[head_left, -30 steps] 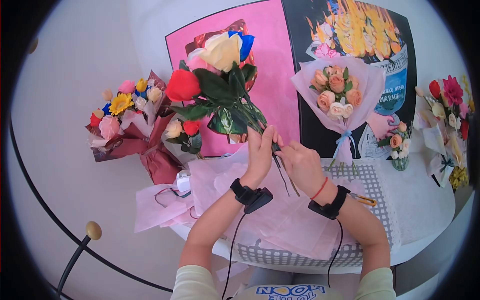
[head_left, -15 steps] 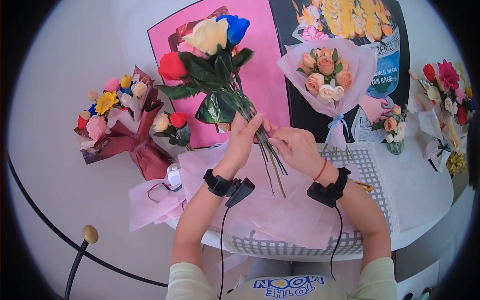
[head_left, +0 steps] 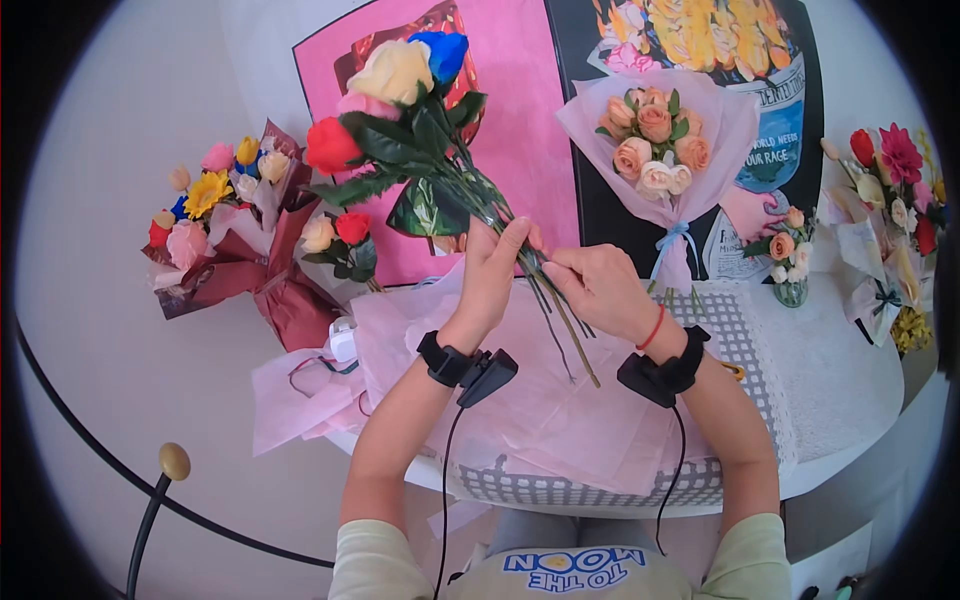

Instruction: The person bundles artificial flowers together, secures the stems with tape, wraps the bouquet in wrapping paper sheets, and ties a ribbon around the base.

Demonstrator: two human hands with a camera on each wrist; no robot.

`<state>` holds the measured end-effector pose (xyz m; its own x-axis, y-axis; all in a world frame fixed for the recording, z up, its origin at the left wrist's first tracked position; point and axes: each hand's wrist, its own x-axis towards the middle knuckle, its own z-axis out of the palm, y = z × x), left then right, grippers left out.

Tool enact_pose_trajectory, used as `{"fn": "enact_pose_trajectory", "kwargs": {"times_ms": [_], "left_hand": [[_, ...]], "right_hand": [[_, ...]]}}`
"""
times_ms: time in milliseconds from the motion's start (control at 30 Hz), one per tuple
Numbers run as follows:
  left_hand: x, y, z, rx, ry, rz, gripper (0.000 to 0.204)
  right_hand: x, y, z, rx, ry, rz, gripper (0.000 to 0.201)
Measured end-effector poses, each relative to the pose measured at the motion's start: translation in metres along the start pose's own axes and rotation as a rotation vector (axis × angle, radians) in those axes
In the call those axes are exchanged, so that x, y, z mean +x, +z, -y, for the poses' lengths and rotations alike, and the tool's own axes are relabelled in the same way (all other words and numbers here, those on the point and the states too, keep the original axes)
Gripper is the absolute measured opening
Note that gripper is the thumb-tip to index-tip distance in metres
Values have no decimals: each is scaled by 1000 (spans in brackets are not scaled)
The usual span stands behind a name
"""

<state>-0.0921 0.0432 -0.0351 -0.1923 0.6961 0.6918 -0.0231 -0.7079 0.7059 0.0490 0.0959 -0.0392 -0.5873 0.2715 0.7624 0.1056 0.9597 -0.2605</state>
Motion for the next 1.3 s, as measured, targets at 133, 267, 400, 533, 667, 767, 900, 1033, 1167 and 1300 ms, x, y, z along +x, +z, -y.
{"fn": "enact_pose_trajectory", "kwargs": {"times_ms": [133, 267, 400, 533, 667, 767, 900, 1033, 1167, 1300], "left_hand": [[0, -1, -5, 145, 31, -9, 11], [1, -6, -9, 251, -4, 14, 9], [1, -8, -4, 202, 12, -2, 9], [0, -5, -2, 180, 46, -22, 13], [0, 0, 12, 134, 151, -64, 16], [-1, 3, 17, 33, 115, -79, 15], [-1, 12, 16, 118, 188, -113, 13], [-1, 15, 17, 26, 150, -132, 14], [-1, 17, 13, 81, 161, -96, 16], [-6, 15, 18, 43, 100, -60, 17]], "right_hand": [[0, 3, -11, 430, 111, 130, 20], [1, 8, -22, 1009, 167, 305, 23], [2, -2, -19, 1012, 258, 350, 20], [-1, 7, -12, 622, 193, 207, 14], [-8, 13, 7, -30, -17, -63, 12], [-10, 19, 13, -114, -14, -85, 11], [-14, 23, 20, -177, 16, -69, 13], [-11, 23, 18, -154, -37, -205, 16], [-9, 37, -2, 97, -36, -149, 23], [-11, 34, -6, 398, 170, 111, 22]]}}
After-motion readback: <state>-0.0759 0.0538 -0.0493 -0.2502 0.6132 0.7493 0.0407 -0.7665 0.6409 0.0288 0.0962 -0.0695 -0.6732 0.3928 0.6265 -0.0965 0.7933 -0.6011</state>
